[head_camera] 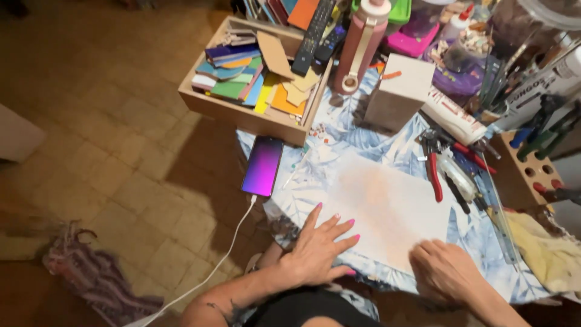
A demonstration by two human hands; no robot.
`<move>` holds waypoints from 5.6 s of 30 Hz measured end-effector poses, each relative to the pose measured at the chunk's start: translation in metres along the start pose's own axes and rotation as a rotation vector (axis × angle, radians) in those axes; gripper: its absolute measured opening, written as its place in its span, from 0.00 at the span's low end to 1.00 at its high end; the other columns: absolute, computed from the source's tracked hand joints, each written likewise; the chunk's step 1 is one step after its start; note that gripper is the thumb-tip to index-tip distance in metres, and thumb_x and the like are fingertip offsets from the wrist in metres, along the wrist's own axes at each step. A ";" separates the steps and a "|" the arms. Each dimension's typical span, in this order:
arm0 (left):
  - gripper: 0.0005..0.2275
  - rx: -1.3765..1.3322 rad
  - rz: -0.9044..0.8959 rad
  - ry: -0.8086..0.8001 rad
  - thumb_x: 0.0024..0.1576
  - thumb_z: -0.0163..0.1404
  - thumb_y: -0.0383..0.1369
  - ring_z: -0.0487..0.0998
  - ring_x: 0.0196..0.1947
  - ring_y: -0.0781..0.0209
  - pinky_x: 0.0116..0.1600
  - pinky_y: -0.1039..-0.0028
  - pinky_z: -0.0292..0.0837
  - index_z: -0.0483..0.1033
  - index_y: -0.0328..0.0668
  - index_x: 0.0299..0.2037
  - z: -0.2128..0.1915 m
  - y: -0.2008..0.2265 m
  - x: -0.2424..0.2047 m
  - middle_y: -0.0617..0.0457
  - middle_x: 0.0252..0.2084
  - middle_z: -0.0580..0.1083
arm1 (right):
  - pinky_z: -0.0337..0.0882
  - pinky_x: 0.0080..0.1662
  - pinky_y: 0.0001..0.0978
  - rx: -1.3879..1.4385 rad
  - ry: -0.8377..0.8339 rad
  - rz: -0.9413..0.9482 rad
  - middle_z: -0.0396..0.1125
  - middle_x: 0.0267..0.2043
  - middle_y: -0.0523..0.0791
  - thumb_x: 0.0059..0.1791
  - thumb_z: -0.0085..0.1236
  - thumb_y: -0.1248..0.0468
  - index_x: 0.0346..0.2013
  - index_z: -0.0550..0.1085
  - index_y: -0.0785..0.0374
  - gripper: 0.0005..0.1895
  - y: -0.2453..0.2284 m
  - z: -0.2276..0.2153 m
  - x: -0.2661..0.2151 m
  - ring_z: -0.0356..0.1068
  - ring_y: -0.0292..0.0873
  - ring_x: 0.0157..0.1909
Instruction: Crafting small items using pliers and decorative components on a workshop desk
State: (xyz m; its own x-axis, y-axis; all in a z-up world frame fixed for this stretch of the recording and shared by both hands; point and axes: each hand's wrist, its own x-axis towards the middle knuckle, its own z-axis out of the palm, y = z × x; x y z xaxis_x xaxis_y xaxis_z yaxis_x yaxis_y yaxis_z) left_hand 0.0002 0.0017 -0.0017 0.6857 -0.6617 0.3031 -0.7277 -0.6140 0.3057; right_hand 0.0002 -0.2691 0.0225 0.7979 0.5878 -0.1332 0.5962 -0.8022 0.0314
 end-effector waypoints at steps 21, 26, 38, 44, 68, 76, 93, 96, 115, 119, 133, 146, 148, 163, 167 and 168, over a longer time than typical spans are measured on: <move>0.16 -0.833 -0.089 0.290 0.53 0.34 0.27 0.69 0.47 0.49 0.52 0.71 0.64 0.59 0.32 0.52 -0.038 0.036 0.066 0.37 0.49 0.65 | 0.58 0.29 0.21 1.294 0.787 0.471 0.57 0.17 0.41 0.46 0.43 0.63 0.22 0.67 0.65 0.11 -0.063 -0.010 0.052 0.55 0.33 0.22; 0.17 -0.814 -0.046 0.234 0.51 0.35 0.26 0.68 0.47 0.48 0.54 0.70 0.63 0.58 0.28 0.51 -0.049 0.032 0.073 0.36 0.49 0.65 | 0.60 0.27 0.20 1.377 0.759 0.408 0.60 0.19 0.43 0.44 0.46 0.66 0.23 0.69 0.66 0.07 -0.043 0.002 0.046 0.57 0.33 0.22; 0.17 -0.483 0.366 0.492 0.58 0.42 0.26 0.71 0.60 0.63 0.64 0.73 0.73 0.56 0.48 0.57 -0.103 0.031 0.165 0.56 0.58 0.64 | 0.60 0.41 0.23 0.937 0.966 0.101 0.60 0.26 0.44 0.46 0.44 0.63 0.26 0.66 0.69 0.10 0.034 -0.121 0.041 0.58 0.35 0.29; 0.14 -0.541 0.410 0.537 0.61 0.44 0.29 0.74 0.56 0.63 0.63 0.75 0.74 0.59 0.51 0.55 -0.094 0.019 0.186 0.58 0.54 0.68 | 0.60 0.33 0.20 1.109 1.052 0.067 0.60 0.26 0.44 0.44 0.47 0.61 0.29 0.66 0.68 0.10 0.055 -0.112 0.054 0.57 0.34 0.26; 0.08 -0.904 0.224 0.415 0.48 0.50 0.28 0.75 0.36 0.67 0.43 0.80 0.71 0.73 0.47 0.38 -0.084 -0.071 0.246 0.54 0.34 0.74 | 0.65 0.27 0.20 1.312 0.843 0.139 0.65 0.27 0.48 0.38 0.53 0.74 0.42 0.64 0.70 0.19 0.059 -0.116 0.128 0.62 0.33 0.22; 0.07 -1.068 0.012 0.452 0.47 0.51 0.27 0.73 0.34 0.72 0.40 0.82 0.70 0.75 0.46 0.36 -0.097 -0.087 0.245 0.55 0.29 0.75 | 0.68 0.24 0.24 1.336 0.801 0.008 0.65 0.26 0.52 0.36 0.54 0.76 0.47 0.63 0.72 0.25 0.072 -0.106 0.135 0.62 0.34 0.18; 0.08 -1.118 0.115 0.401 0.45 0.53 0.25 0.74 0.34 0.70 0.38 0.80 0.72 0.75 0.45 0.34 -0.080 -0.066 0.249 0.53 0.30 0.75 | 0.65 0.21 0.23 1.386 0.835 0.063 0.62 0.21 0.51 0.47 0.41 0.66 0.45 0.64 0.71 0.14 0.080 -0.099 0.133 0.61 0.37 0.18; 0.07 -0.849 0.216 0.486 0.45 0.53 0.27 0.76 0.35 0.62 0.40 0.77 0.72 0.75 0.47 0.34 -0.087 -0.051 0.243 0.54 0.32 0.74 | 0.63 0.20 0.24 1.425 0.893 0.101 0.61 0.20 0.50 0.47 0.43 0.67 0.39 0.68 0.72 0.11 0.079 -0.095 0.132 0.60 0.38 0.19; 0.09 -0.240 0.280 0.555 0.51 0.44 0.33 0.77 0.37 0.65 0.34 0.75 0.69 0.68 0.54 0.42 -0.090 -0.036 0.232 0.60 0.38 0.74 | 0.54 0.23 0.20 1.390 0.910 0.117 0.56 0.17 0.44 0.46 0.44 0.64 0.29 0.65 0.67 0.08 0.073 -0.115 0.117 0.52 0.34 0.19; 0.08 -0.239 0.298 0.579 0.51 0.45 0.33 0.77 0.36 0.65 0.34 0.76 0.69 0.69 0.52 0.40 -0.091 -0.036 0.232 0.61 0.38 0.74 | 0.56 0.23 0.19 1.438 0.908 0.108 0.59 0.22 0.45 0.48 0.42 0.63 0.29 0.64 0.67 0.09 0.076 -0.109 0.118 0.54 0.33 0.20; 0.09 -0.242 0.333 0.623 0.51 0.47 0.33 0.77 0.38 0.64 0.39 0.77 0.72 0.69 0.51 0.41 -0.086 -0.034 0.233 0.58 0.40 0.74 | 0.56 0.24 0.19 1.315 0.880 0.086 0.59 0.22 0.44 0.50 0.37 0.60 0.25 0.61 0.65 0.13 0.075 -0.109 0.118 0.54 0.34 0.19; 0.09 -0.308 0.250 0.635 0.51 0.47 0.32 0.77 0.39 0.65 0.39 0.78 0.71 0.69 0.52 0.42 -0.088 -0.001 0.173 0.59 0.42 0.73 | 0.54 0.18 0.18 1.442 0.753 0.003 0.54 0.16 0.44 0.49 0.37 0.61 0.30 0.61 0.67 0.11 0.033 -0.107 0.084 0.51 0.34 0.13; 0.09 -0.318 0.225 0.648 0.51 0.48 0.31 0.77 0.39 0.64 0.39 0.78 0.71 0.70 0.51 0.42 -0.084 0.003 0.154 0.59 0.41 0.73 | 0.52 0.14 0.17 1.341 0.738 -0.011 0.55 0.14 0.46 0.48 0.36 0.61 0.28 0.61 0.67 0.11 0.027 -0.099 0.082 0.51 0.35 0.08; 0.25 0.107 0.034 -0.060 0.47 0.37 0.53 0.59 0.54 0.50 0.60 0.50 0.35 0.65 0.48 0.50 0.012 0.000 0.009 0.51 0.53 0.63 | 0.58 0.18 0.34 0.035 0.376 -0.244 0.54 0.20 0.41 0.45 0.39 0.59 0.21 0.61 0.57 0.09 -0.015 0.005 0.098 0.58 0.44 0.19; 0.24 0.095 0.040 -0.058 0.43 0.43 0.51 0.61 0.51 0.54 0.60 0.50 0.36 0.68 0.48 0.47 0.005 0.000 0.010 0.53 0.47 0.66 | 0.60 0.23 0.35 0.060 0.349 -0.372 0.54 0.21 0.42 0.44 0.39 0.62 0.20 0.61 0.58 0.08 -0.018 0.008 0.130 0.57 0.45 0.20; 0.24 0.092 0.053 -0.055 0.42 0.45 0.51 0.62 0.49 0.54 0.60 0.51 0.38 0.68 0.49 0.46 0.002 0.000 0.010 0.53 0.47 0.66 | 0.61 0.26 0.33 0.038 0.320 -0.432 0.55 0.22 0.42 0.44 0.39 0.62 0.20 0.62 0.58 0.08 -0.016 0.008 0.136 0.57 0.44 0.20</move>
State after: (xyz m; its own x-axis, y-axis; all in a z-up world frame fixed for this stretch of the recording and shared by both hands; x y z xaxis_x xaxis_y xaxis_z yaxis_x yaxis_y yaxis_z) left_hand 0.0078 -0.0060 -0.0009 0.6459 -0.7156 0.2660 -0.7632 -0.6126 0.2053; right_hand 0.0980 -0.1769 -0.0041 0.4711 0.8630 0.1826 0.8774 -0.4798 0.0038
